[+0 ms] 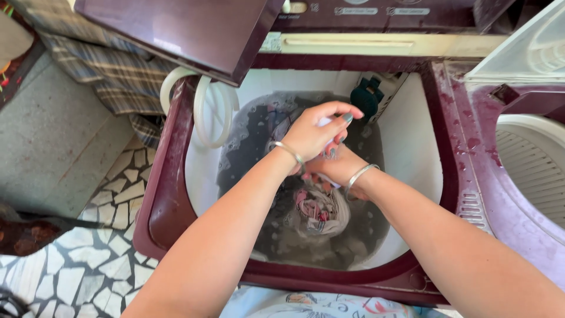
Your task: Washing and rinsing clothes in a semi-automatic twin-tub washing machine.
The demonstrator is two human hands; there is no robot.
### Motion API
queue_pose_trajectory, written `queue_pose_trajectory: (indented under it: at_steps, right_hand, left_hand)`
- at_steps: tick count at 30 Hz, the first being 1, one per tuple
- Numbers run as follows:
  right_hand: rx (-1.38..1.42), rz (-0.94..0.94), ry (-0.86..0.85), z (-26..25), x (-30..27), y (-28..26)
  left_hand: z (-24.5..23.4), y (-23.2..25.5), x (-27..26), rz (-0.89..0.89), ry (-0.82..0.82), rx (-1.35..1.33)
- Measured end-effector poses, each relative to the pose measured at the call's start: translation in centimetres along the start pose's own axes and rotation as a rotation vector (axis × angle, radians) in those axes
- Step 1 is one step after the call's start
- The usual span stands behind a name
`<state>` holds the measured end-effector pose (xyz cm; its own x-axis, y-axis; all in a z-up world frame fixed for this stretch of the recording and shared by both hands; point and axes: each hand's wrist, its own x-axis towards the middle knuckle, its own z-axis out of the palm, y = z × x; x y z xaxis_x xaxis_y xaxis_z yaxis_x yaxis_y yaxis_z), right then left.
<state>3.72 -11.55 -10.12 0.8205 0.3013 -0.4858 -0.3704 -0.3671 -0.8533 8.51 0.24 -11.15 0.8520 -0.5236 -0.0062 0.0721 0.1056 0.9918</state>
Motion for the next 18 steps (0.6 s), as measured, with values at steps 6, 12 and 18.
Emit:
queue_pose_trajectory:
  at_steps: [6,12,18]
  right_hand:
    - [-0.201,-0.008,0.089,0.0,2.3,1.9]
    - [-0.493,-0.417,0.108,-1.3,7.6,7.8]
    - [-0.52,-0.631,0.191,-0.9,7.5,8.1]
  left_hand:
    - [0.8,-1.7,1.3,0.076,0.19,0.312]
    - [2.0,-2.4,1.6,0.233,0.386,0.767]
    - [3.5,0.3,0.3,0.071,0.43,0.989]
